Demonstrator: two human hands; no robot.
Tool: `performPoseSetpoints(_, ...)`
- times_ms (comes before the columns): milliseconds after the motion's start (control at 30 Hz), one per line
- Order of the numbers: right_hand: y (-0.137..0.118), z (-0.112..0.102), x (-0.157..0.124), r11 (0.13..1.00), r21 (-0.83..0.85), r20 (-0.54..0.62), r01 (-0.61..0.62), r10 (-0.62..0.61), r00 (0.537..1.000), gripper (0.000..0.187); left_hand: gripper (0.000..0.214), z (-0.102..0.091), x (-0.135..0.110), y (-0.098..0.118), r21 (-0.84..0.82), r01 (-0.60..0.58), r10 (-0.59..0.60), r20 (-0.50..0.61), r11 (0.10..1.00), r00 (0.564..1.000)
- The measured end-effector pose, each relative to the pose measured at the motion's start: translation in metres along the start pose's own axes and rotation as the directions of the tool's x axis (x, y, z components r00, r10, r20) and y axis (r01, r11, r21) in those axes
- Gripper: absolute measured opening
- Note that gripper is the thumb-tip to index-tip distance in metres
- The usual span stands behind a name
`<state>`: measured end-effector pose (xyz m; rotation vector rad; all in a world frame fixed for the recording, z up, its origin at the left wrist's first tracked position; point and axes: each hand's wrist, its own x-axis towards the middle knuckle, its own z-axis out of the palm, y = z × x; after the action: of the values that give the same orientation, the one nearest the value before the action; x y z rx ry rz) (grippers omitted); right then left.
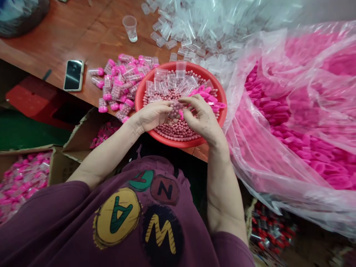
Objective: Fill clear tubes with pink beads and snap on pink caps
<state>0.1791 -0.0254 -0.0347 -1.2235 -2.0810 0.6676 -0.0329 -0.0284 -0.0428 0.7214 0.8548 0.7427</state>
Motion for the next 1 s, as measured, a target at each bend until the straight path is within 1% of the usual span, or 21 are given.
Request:
performPoseSetpoints(67,-0.003,-0.001,0.0,0.998,0.05,0.083,-0.026,0.022,0.996,0.035,0.023,0.001,0.001,0.0,-0.025,0.003,-0.003,-0.007,1.0,1.0)
performPoseSetpoints(133,-0.001,0.0,0.0,0.98,0.177,0.133,-0.096,0.073,0.988,0.032,0.016,0.002,0.001,-0.001,-0.055,-0.006,0.005,-0.027,0.998,1.0)
performPoseSetpoints(167,0.0,0.001,0.001,0.956,0.256,0.15,-0.142,0.106,0.983,0.033,0.015,0.003,0.001,-0.001,-0.064,-0.012,0.009,-0.038,0.998,0.999)
performPoseSetpoints(233,0.003,0.002,0.003,0.891,0.388,0.197,-0.237,0.171,0.965,0.042,0.015,0.005,0.002,-0.004,-0.064,-0.027,0.023,-0.056,0.998,0.998)
performPoseSetpoints(333,0.006,0.001,0.005,0.804,0.482,0.273,-0.349,0.24,0.932,0.05,0.02,0.005,0.005,-0.008,-0.043,-0.037,0.035,-0.046,0.998,0.998)
performPoseSetpoints(400,0.008,-0.001,0.004,0.767,0.518,0.26,-0.379,0.281,0.924,0.051,0.024,0.003,0.008,-0.01,-0.058,-0.049,0.045,-0.063,0.997,0.997)
performPoseSetpoints(500,0.016,-0.008,-0.001,0.757,0.538,0.144,-0.372,0.352,0.925,0.047,0.023,-0.002,0.013,-0.01,-0.155,-0.103,0.079,-0.157,0.982,0.984)
performPoseSetpoints(533,0.019,-0.011,-0.003,0.774,0.504,0.137,-0.385,0.368,0.92,0.045,0.024,-0.004,0.014,-0.009,-0.194,-0.125,0.088,-0.188,0.973,0.978)
performPoseSetpoints(600,0.026,-0.013,-0.005,0.848,0.35,0.155,-0.399,0.367,0.917,0.038,0.029,-0.007,0.015,-0.008,-0.259,-0.149,0.092,-0.22,0.954,0.971)
performPoseSetpoints(633,0.028,-0.011,-0.005,0.893,0.243,0.155,-0.38,0.351,0.924,0.033,0.031,-0.008,0.015,-0.007,-0.283,-0.153,0.09,-0.223,0.947,0.971)
performPoseSetpoints(700,0.03,-0.001,-0.002,0.956,0.004,0.105,-0.292,0.29,0.951,0.022,0.035,-0.009,0.015,-0.006,-0.313,-0.148,0.08,-0.221,0.938,0.972)
performPoseSetpoints(733,0.029,0.006,0.001,0.961,-0.122,0.08,-0.249,0.26,0.962,0.019,0.037,-0.008,0.015,-0.006,-0.32,-0.142,0.073,-0.219,0.937,0.973)
performPoseSetpoints(767,0.027,0.015,0.004,0.944,-0.244,0.079,-0.222,0.247,0.966,0.019,0.039,-0.008,0.015,-0.006,-0.325,-0.134,0.064,-0.218,0.936,0.974)
performPoseSetpoints(833,0.023,0.032,0.011,0.869,-0.453,0.118,-0.197,0.277,0.954,0.023,0.04,-0.005,0.015,-0.004,-0.335,-0.116,0.043,-0.219,0.935,0.975)
performPoseSetpoints(867,0.022,0.039,0.013,0.832,-0.523,0.14,-0.188,0.301,0.943,0.024,0.04,-0.004,0.016,-0.004,-0.342,-0.108,0.032,-0.219,0.934,0.975)
performPoseSetpoints(900,0.022,0.044,0.015,0.807,-0.561,0.154,-0.182,0.318,0.935,0.024,0.039,-0.004,0.015,-0.003,-0.349,-0.099,0.023,-0.215,0.932,0.976)
performPoseSetpoints(933,0.023,0.046,0.016,0.8,-0.57,0.153,-0.185,0.325,0.933,0.022,0.038,-0.003,0.015,-0.002,-0.353,-0.09,0.015,-0.21,0.931,0.978)
performPoseSetpoints(1000,0.03,0.044,0.016,0.834,-0.51,0.094,-0.212,0.299,0.95,0.016,0.037,-0.001,0.014,0.0,-0.354,-0.077,0.007,-0.197,0.932,0.98)
